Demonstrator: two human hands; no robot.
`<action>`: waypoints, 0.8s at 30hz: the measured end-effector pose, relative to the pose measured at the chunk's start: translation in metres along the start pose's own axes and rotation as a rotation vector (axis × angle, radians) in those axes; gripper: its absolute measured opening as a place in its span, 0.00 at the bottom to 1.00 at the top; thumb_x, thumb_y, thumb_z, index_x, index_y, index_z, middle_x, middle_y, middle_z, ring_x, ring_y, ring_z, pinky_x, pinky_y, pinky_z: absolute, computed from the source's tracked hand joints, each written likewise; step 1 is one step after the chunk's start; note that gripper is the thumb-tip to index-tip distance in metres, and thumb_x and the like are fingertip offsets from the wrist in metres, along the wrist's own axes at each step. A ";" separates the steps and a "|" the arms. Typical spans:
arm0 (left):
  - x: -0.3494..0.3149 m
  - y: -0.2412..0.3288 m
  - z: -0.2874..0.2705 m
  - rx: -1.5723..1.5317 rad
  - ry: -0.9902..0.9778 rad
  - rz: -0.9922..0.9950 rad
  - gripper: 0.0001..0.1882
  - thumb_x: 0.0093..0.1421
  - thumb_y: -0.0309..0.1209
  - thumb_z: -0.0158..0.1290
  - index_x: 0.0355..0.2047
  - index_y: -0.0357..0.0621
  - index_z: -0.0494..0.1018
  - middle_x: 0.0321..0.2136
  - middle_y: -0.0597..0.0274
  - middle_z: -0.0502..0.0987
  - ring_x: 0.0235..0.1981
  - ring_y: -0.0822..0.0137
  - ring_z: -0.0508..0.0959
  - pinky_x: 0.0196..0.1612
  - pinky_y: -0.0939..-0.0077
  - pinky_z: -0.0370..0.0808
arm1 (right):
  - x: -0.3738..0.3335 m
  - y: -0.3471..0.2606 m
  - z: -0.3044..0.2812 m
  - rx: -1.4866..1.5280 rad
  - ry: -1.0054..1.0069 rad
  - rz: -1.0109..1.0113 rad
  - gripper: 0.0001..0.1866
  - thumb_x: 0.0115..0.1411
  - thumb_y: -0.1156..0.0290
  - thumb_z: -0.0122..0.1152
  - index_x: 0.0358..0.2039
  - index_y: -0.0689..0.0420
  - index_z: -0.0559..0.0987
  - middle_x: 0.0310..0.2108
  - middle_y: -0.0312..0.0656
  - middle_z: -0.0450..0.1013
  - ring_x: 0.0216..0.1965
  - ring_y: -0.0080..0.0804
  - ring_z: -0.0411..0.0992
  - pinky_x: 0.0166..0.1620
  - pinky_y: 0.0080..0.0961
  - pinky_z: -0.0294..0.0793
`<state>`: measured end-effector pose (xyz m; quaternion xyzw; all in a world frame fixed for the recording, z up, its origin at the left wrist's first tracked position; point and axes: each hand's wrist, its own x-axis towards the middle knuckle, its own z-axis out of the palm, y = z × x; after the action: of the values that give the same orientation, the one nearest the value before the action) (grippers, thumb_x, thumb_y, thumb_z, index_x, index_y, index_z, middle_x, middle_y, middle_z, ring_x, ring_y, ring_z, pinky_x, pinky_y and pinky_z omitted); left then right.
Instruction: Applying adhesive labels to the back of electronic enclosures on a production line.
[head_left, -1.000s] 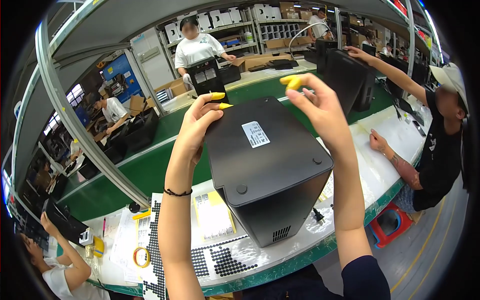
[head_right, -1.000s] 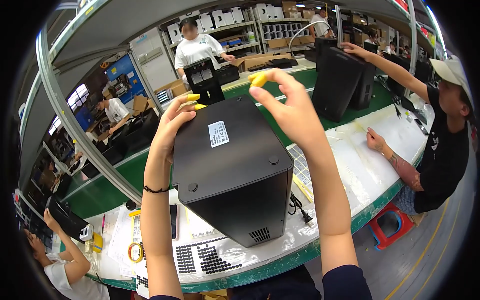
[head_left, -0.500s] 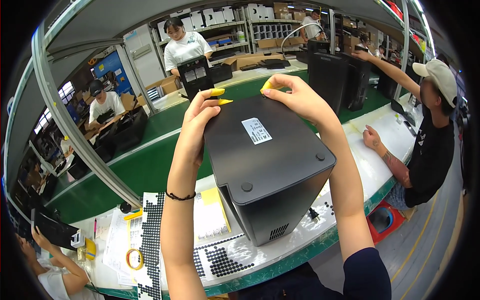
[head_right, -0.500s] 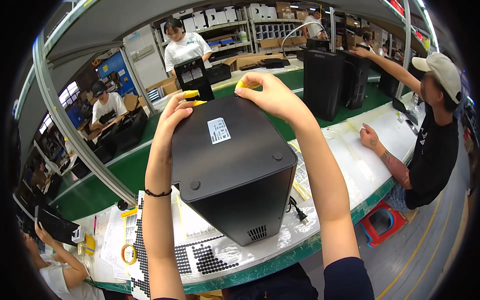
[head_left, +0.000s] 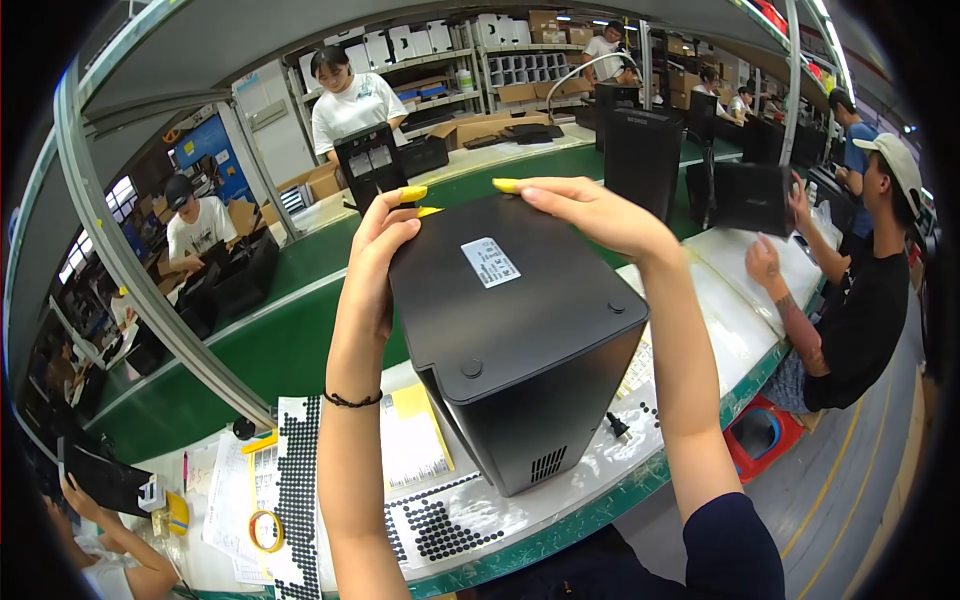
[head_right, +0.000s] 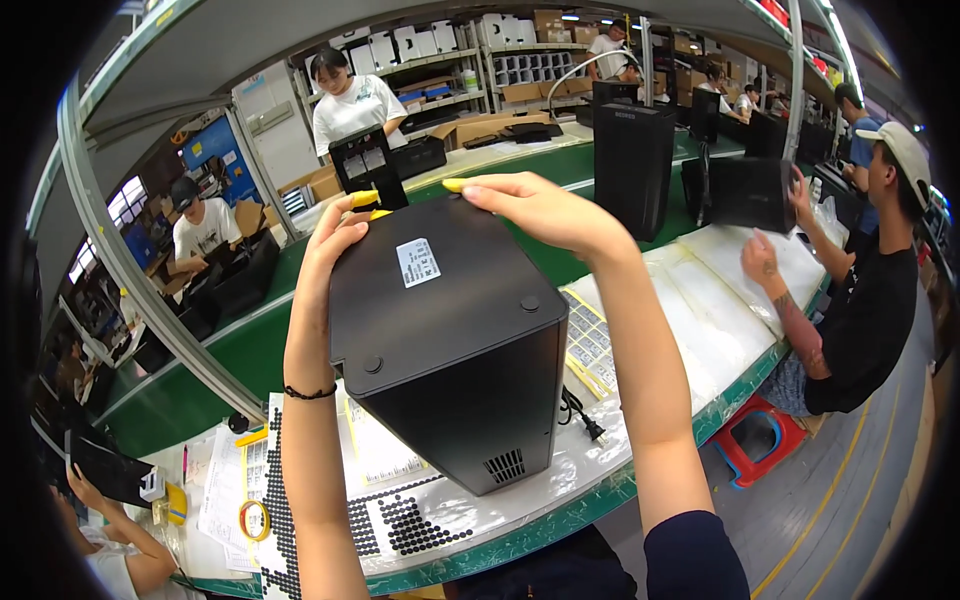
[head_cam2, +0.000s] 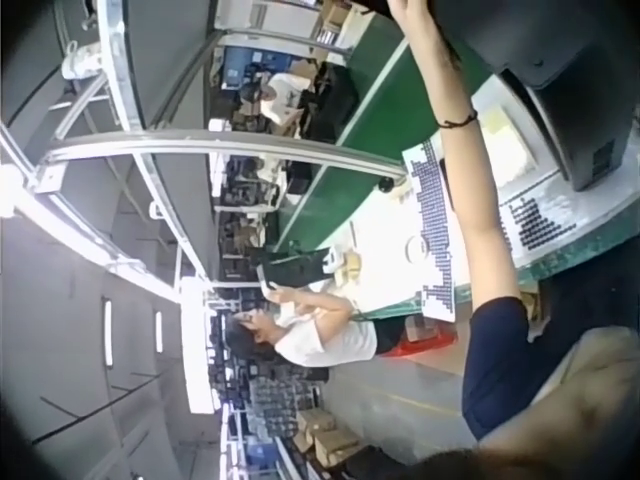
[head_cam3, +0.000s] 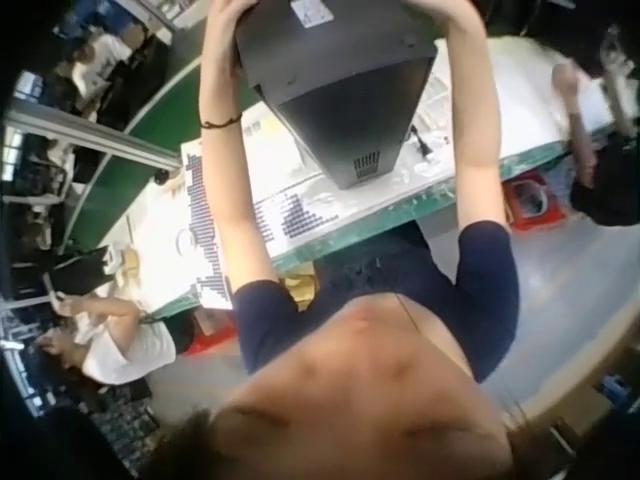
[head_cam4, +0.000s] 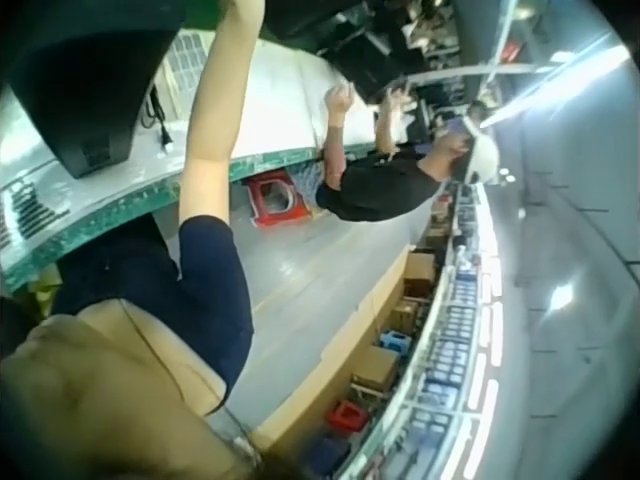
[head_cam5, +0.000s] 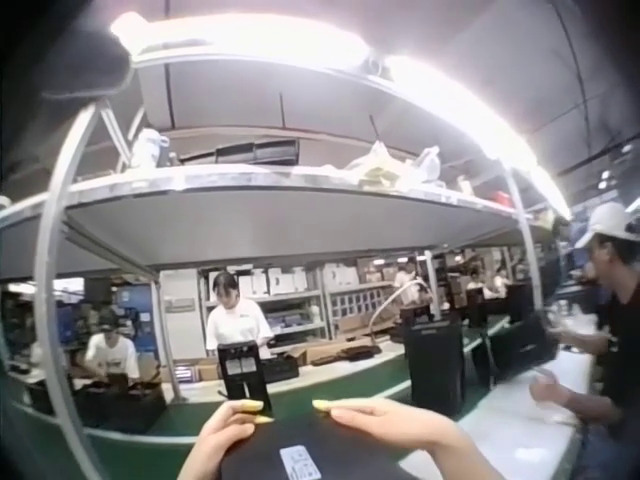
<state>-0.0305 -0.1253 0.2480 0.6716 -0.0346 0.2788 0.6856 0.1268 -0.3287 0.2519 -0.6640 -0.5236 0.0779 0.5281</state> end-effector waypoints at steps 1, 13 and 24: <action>-0.002 -0.002 0.000 -0.012 0.022 0.002 0.19 0.58 0.28 0.48 0.50 0.39 0.66 0.45 0.56 0.72 0.44 0.70 0.72 0.47 0.81 0.68 | 0.006 0.002 0.004 0.100 -0.023 0.156 0.23 0.65 0.58 0.52 0.57 0.54 0.72 0.51 0.35 0.72 0.52 0.24 0.67 0.52 0.20 0.64; -0.044 0.009 0.030 0.325 0.402 0.655 0.17 0.64 0.26 0.42 0.52 0.31 0.64 0.49 0.52 0.70 0.51 0.64 0.70 0.55 0.72 0.64 | 0.014 0.021 0.038 0.699 0.175 0.036 0.23 0.61 0.67 0.51 0.57 0.55 0.67 0.42 0.36 0.71 0.40 0.17 0.69 0.43 0.13 0.68; -0.184 -0.093 0.103 1.364 -0.550 1.250 0.10 0.58 0.31 0.49 0.40 0.49 0.71 0.41 0.66 0.74 0.46 0.68 0.74 0.53 0.70 0.70 | -0.123 -0.004 0.080 0.431 0.456 -0.257 0.32 0.66 0.50 0.47 0.61 0.61 0.60 0.56 0.45 0.64 0.57 0.29 0.62 0.60 0.24 0.55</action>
<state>-0.1114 -0.2783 0.0962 0.8276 -0.3757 0.3866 -0.1562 0.0176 -0.3754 0.1654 -0.4660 -0.4428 -0.0307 0.7654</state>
